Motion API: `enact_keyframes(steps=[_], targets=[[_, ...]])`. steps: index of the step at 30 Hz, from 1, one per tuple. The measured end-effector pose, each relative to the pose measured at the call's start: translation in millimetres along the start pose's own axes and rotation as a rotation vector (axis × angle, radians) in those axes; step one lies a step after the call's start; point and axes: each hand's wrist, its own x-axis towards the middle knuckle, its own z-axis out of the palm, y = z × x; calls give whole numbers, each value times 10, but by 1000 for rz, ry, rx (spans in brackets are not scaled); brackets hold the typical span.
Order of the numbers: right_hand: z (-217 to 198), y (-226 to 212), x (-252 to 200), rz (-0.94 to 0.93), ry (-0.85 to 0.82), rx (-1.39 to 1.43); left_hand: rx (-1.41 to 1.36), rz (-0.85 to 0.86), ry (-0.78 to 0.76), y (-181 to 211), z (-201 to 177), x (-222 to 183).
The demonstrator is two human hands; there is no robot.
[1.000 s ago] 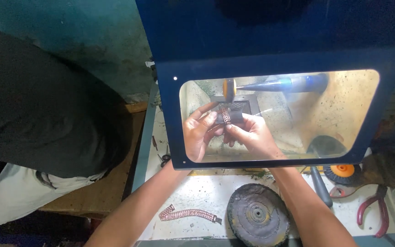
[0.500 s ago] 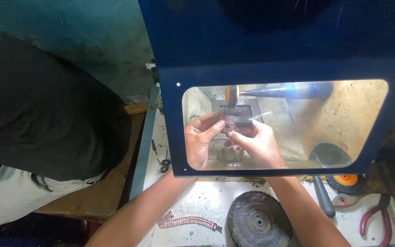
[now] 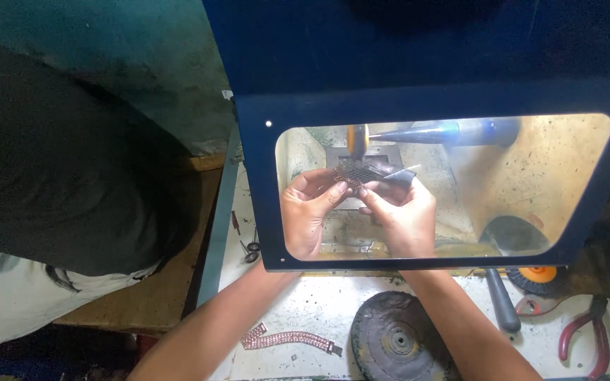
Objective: Polishing a metal jewelry chain using a bench-mounted buffing wheel inside a protective dust hood.
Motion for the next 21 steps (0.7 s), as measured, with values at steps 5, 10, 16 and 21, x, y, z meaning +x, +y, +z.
enact_keyframes(steps=[5,10,16,21], targets=[[26,29,-2,-46,-16,-9,0,24,-59,16,-24,12],[67,-134,-139,-59,4,27,6,32,-107,36,-30,-85],[-6,-414,-563,225,96,1,62,-165,-44,306,82,-579],[-249,-253,-943,278,171,17,152,-514,58,562,293,-1089]])
